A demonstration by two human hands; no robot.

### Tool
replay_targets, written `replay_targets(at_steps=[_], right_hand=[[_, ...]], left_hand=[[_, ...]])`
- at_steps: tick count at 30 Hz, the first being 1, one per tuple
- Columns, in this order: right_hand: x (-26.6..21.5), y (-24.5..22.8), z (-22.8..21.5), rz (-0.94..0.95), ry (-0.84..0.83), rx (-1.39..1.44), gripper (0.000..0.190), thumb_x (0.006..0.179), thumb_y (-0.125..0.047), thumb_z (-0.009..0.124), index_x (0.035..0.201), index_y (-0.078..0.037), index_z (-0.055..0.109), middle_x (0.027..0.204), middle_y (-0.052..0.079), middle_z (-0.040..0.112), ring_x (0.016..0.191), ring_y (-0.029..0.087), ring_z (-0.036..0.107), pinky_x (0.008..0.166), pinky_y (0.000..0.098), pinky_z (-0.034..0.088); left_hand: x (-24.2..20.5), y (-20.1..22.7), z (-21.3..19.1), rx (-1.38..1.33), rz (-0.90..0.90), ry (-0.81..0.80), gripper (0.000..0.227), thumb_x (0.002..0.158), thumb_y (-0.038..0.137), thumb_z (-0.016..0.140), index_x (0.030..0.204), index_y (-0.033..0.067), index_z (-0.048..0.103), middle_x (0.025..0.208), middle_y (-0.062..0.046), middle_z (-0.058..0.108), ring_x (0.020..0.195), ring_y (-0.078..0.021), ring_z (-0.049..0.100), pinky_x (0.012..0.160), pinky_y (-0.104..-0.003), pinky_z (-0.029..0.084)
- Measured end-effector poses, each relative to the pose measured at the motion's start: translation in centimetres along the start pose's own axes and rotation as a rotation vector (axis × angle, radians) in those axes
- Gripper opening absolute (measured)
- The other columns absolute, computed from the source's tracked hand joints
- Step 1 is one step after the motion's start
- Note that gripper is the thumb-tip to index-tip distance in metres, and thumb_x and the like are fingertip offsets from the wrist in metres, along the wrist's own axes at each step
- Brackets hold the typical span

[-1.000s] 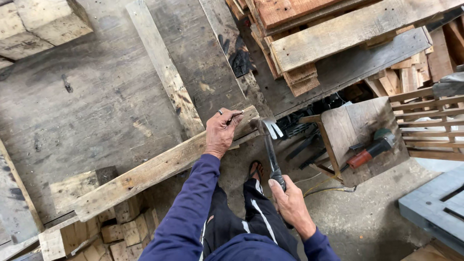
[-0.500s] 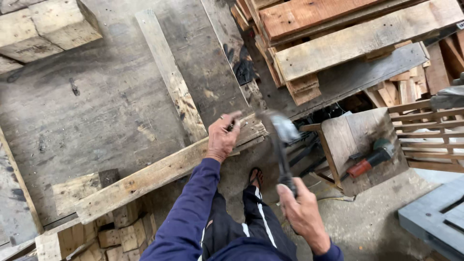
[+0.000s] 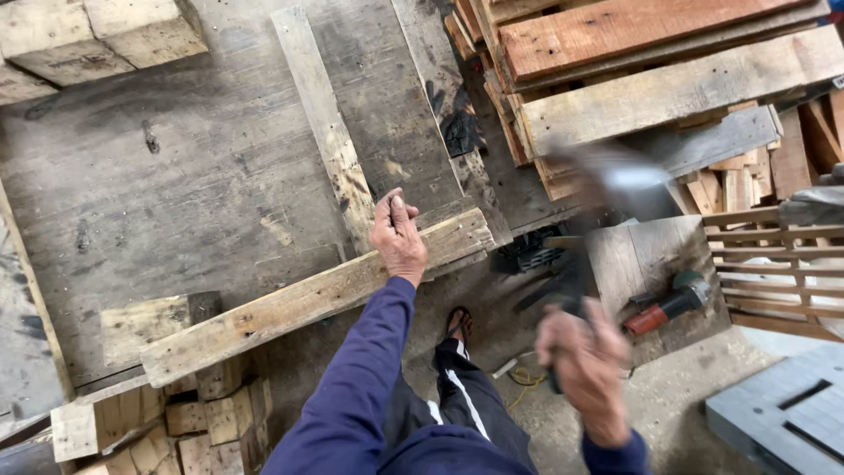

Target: The person hammers nails into wooden planks and blocks on a workbench. They repeatedly pick up nails, position them on the wood, and strike them with a hammer. The person also moves wooden blocks around the workbench during the process.

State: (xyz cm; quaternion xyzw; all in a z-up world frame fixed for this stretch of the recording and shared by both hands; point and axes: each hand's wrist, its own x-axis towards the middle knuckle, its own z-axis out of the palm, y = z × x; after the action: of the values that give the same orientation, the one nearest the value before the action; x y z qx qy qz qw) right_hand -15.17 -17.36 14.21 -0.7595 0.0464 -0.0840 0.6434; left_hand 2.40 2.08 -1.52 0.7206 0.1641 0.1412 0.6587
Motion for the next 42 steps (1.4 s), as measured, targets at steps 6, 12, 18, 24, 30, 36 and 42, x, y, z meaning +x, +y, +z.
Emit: replay_targets(at_steps=[6,12,18,24,30,36,42], right_hand=[[-0.3,0.4,-1.7,-0.317,0.050,0.263,0.053,0.104,-0.064,0.053,0.099,-0.013,0.067,0.081,0.003,0.066,0.069,0.014,0.064,0.070,0.0300,0.056],[-2.0,1.8,2.0,0.756,0.106,0.007,0.023,0.098,-0.030,0.059,0.097,-0.007,0.063,0.060,0.008,0.055,0.045,0.017,0.051,0.041,0.0329,0.041],[1.9,-2.5,-0.5,-0.433,0.158,0.162,0.036,0.103,-0.048,0.060,0.099,-0.012,0.058,0.078,0.004,0.059,0.064,0.014,0.058,0.058,0.0306,0.051],[-1.6,6.3,4.2,0.832,-0.047,-0.008,0.028,0.099,-0.031,0.064,0.092,-0.005,0.058,0.057,0.000,0.048,0.045,0.010,0.044,0.041,0.0272,0.037],[-4.0,6.1,2.1,0.436,-0.011,0.168,0.027,0.099,-0.032,0.065,0.097,-0.007,0.056,0.065,-0.002,0.056,0.052,0.006,0.050,0.046,0.0241,0.041],[-3.5,8.0,2.8,0.763,-0.166,-0.336,0.027,0.098,-0.034,0.063,0.094,-0.008,0.059,0.056,0.001,0.058,0.047,0.007,0.054,0.046,0.0245,0.044],[-3.5,7.7,2.0,0.770,-0.156,0.057,0.029,0.100,-0.033,0.063,0.094,-0.006,0.057,0.058,-0.002,0.051,0.044,0.008,0.046,0.041,0.0258,0.038]], left_hand=[[-0.7,-0.2,0.0,-0.019,0.075,-0.034,0.027,0.111,0.020,0.056,0.129,0.0063,0.071,0.082,-0.003,0.065,0.068,-0.0078,0.052,0.061,-0.024,0.047],[-1.6,0.1,0.5,0.135,0.405,0.038,0.026,0.118,0.021,0.054,0.131,0.0052,0.069,0.114,-0.007,0.072,0.102,-0.0118,0.068,0.087,-0.028,0.056],[-1.0,1.3,-0.3,0.039,0.042,-0.064,0.034,0.109,0.018,0.049,0.135,0.0038,0.066,0.064,0.003,0.044,0.055,-0.0056,0.037,0.050,-0.025,0.030],[-0.5,0.3,-0.2,-0.155,-0.046,-0.110,0.033,0.109,0.019,0.050,0.136,0.0045,0.063,0.070,0.008,0.044,0.059,-0.0020,0.038,0.052,-0.022,0.034],[-0.2,-1.1,-1.2,-0.495,-0.260,-0.241,0.007,0.107,0.015,0.058,0.110,0.0088,0.059,0.078,0.002,0.068,0.062,-0.0040,0.054,0.052,-0.022,0.041],[-0.2,0.5,-4.5,-0.709,-0.504,-0.359,0.013,0.097,0.014,0.078,0.104,0.0041,0.075,0.079,0.005,0.063,0.054,0.0001,0.043,0.043,-0.020,0.026],[-3.4,1.5,-8.5,-0.462,-0.616,-0.256,0.016,0.094,0.016,0.074,0.104,0.0041,0.077,0.079,0.002,0.070,0.046,-0.0008,0.040,0.038,-0.020,0.025]])
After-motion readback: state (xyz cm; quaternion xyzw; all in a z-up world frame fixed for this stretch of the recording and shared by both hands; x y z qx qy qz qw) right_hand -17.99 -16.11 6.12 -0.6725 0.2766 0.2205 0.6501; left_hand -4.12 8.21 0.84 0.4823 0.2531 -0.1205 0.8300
